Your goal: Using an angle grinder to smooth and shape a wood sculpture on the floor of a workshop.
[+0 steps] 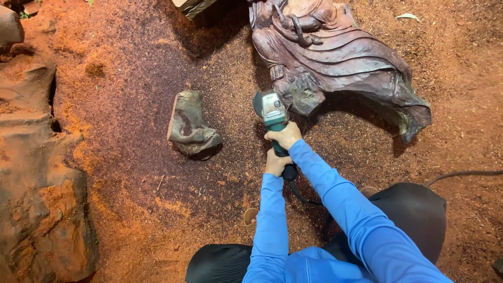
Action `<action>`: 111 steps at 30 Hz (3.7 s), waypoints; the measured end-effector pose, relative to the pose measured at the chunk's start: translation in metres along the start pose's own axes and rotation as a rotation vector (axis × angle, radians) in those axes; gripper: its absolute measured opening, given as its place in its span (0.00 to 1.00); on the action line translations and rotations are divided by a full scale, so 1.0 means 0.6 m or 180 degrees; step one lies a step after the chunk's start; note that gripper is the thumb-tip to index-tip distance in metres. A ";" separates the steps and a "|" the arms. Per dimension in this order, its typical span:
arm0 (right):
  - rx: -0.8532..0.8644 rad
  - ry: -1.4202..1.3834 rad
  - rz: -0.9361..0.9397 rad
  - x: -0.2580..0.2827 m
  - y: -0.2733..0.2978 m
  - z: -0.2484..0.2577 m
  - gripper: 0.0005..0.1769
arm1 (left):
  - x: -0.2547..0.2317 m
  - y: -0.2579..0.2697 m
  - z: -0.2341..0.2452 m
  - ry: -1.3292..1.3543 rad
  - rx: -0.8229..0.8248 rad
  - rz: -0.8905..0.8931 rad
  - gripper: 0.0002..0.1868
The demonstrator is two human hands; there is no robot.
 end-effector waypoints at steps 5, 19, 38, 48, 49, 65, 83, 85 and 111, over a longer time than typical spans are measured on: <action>-0.0007 -0.0080 0.0034 0.002 0.004 0.005 0.28 | 0.003 -0.004 0.003 -0.0034 0.0027 0.0035 0.24; -0.0016 -0.0200 0.0217 0.007 0.015 0.015 0.17 | -0.005 -0.002 -0.007 -0.0147 -0.0042 0.0068 0.22; -0.0005 -0.0579 0.0391 0.013 0.039 0.036 0.10 | -0.043 -0.001 -0.021 -0.0430 -0.0041 0.0221 0.21; 0.0029 -0.0573 0.0617 -0.022 0.017 0.015 0.20 | 0.022 -0.007 -0.013 -0.0357 -0.0267 0.0124 0.25; 0.0043 -0.0575 0.0608 -0.025 0.012 0.012 0.20 | 0.034 -0.007 -0.008 -0.0357 -0.0279 0.0135 0.25; 0.0100 -0.0385 0.0517 -0.051 0.004 0.025 0.24 | 0.050 0.007 -0.027 -0.0268 -0.0262 -0.0093 0.29; 0.0151 -0.0671 0.0680 -0.056 0.011 0.037 0.22 | 0.036 0.013 -0.033 -0.0388 -0.0282 -0.0043 0.31; 0.0100 -0.0696 0.0664 -0.056 0.011 0.042 0.22 | 0.025 0.013 -0.039 -0.0412 -0.0261 -0.0040 0.31; 0.0546 -0.0399 -0.0208 -0.118 0.059 0.036 0.36 | 0.078 0.098 -0.070 -0.0427 -0.0469 0.0530 0.32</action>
Point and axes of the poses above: each hand's wrist, its own y-axis away from the middle knuckle, its own z-axis out of the back of the hand, x = y × z, the point moved 1 cm from there along -y, towards the middle knuckle, and after that the axes turned 11 degrees about x, right-handed, at the moved point
